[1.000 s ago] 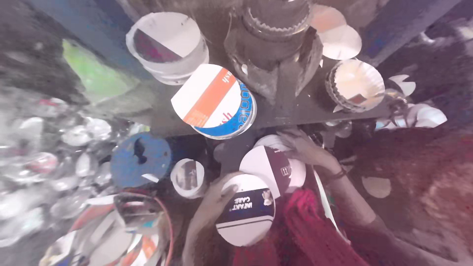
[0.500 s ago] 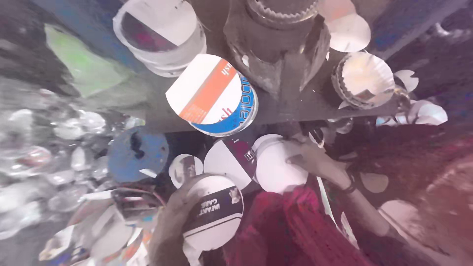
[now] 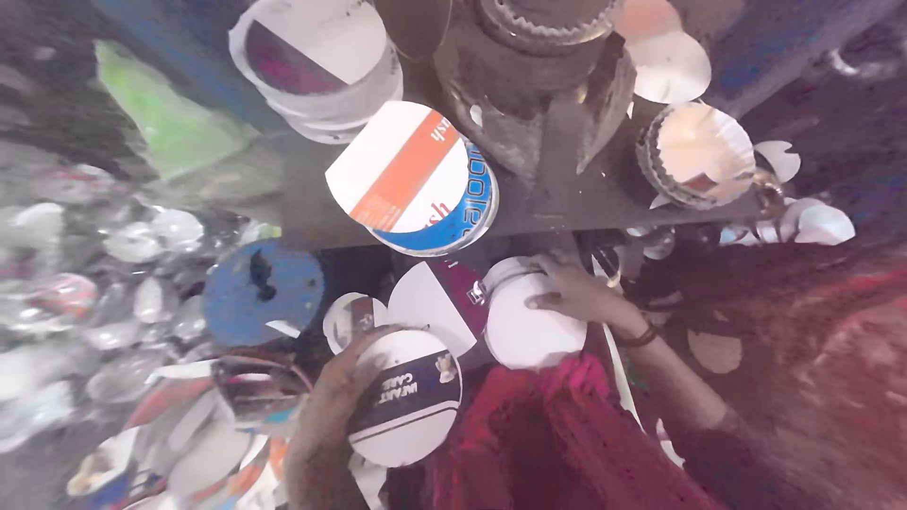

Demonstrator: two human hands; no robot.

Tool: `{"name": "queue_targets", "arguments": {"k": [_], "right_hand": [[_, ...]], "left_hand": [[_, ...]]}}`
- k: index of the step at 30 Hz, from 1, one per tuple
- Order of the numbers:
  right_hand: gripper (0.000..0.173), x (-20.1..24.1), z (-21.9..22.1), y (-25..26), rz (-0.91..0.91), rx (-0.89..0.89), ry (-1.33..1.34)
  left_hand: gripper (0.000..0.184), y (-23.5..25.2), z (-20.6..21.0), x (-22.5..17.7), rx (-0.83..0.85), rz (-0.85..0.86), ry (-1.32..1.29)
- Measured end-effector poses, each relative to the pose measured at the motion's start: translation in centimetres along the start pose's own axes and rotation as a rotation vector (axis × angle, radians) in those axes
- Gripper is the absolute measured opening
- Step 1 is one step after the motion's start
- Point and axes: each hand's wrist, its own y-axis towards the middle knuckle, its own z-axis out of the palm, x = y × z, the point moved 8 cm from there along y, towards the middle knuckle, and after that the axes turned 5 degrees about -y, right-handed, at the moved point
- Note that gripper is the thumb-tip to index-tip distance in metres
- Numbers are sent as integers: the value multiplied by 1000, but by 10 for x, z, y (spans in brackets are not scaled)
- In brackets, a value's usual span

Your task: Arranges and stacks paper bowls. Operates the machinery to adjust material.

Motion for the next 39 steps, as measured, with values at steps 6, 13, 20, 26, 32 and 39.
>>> {"name": "queue_targets", "arguments": {"k": [6,13,20,26,32,39], "right_hand": [[57,6,-6,-1,-61,51,13],[34,26,-7,-58,-347,22,439],[25,5,-111,-154,-399,-576,410],[33,50,-110,-202,-359,-1173,-34],[28,45,42,-104,-509,-514,-375],[33,57,-3,-85,-579,-261,188]], "left_hand": [[40,-5,-6,4,-7,2,-56],[44,1,-5,1,25,56,-57],[33,47,55,-30,298,60,-134],[33,75,101,-39,412,53,-50],[38,47,47,-31,227,19,106],[40,21,20,-46,-55,149,-113]]}}
